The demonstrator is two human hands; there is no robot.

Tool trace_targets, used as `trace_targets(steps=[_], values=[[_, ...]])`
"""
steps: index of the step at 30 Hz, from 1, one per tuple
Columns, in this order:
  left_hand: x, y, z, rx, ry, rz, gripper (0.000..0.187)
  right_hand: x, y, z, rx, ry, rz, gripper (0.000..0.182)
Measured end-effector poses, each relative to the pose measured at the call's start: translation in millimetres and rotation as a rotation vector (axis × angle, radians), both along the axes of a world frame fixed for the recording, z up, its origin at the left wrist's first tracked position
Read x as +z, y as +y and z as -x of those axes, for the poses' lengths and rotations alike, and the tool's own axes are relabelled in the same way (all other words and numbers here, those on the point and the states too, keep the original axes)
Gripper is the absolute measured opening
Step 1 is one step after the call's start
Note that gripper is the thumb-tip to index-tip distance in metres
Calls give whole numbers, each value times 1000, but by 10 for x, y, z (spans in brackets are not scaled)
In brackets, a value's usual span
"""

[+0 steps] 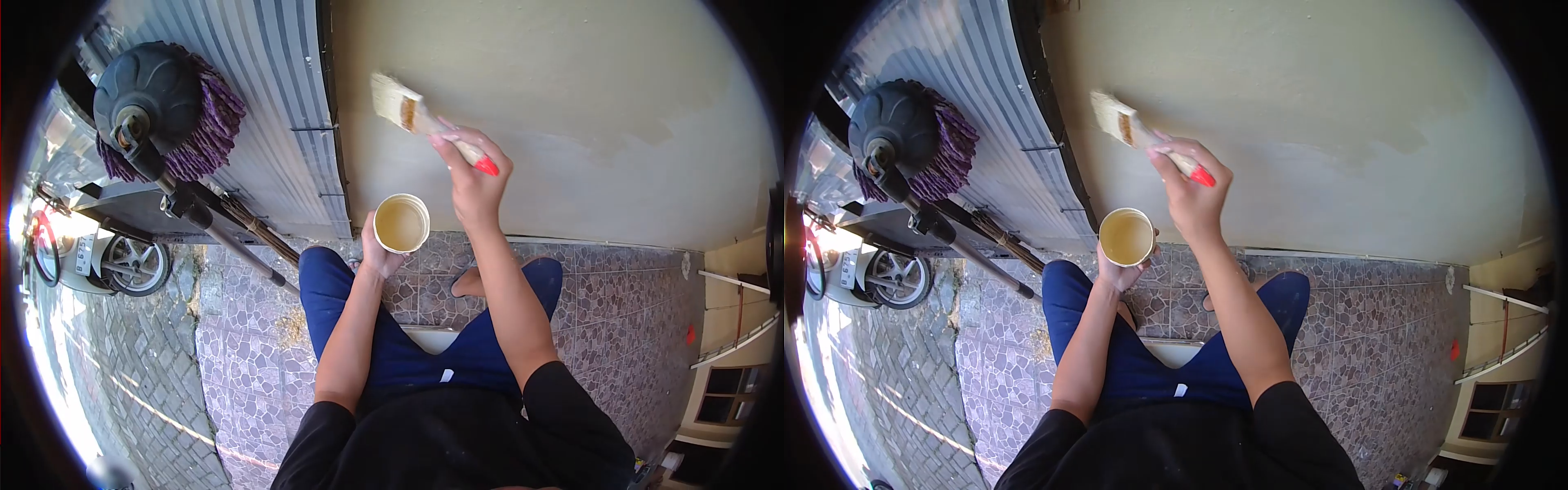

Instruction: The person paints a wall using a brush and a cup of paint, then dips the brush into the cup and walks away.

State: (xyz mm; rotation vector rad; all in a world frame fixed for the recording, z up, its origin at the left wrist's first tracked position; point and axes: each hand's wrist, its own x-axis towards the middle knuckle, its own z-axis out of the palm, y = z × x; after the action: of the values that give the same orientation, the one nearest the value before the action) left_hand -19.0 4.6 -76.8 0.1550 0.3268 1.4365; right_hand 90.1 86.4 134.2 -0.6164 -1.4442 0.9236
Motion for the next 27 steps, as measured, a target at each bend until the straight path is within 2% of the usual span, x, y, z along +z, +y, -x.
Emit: trace_targets(steps=[4,8,10,13,18,20,24,27], values=[[-61,15,-2,-11,-27,6,57,83,103,419,127,-29,-8,4],[-37,-1,9,22,-32,70,59,-63,203,433,79,-13,-85,4],[-132,-19,47,12,-20,-26,61,-110,228,211,-19,27,-95,4],[-245,-30,81,3,-65,-30,60,-78,206,-261,-180,23,-33,5],[-157,-77,105,-5,-41,-48,58,-273,302,-1126,-383,67,27,9],[-133,-79,95,-8,-38,-35,57,-287,238,-1350,-454,244,153,12],[-156,-44,82,-1,-28,-29,55,-184,4,-1474,-462,265,156,13],[-160,-20,65,-7,-11,-44,55,-174,-95,-1226,-191,130,112,13]])
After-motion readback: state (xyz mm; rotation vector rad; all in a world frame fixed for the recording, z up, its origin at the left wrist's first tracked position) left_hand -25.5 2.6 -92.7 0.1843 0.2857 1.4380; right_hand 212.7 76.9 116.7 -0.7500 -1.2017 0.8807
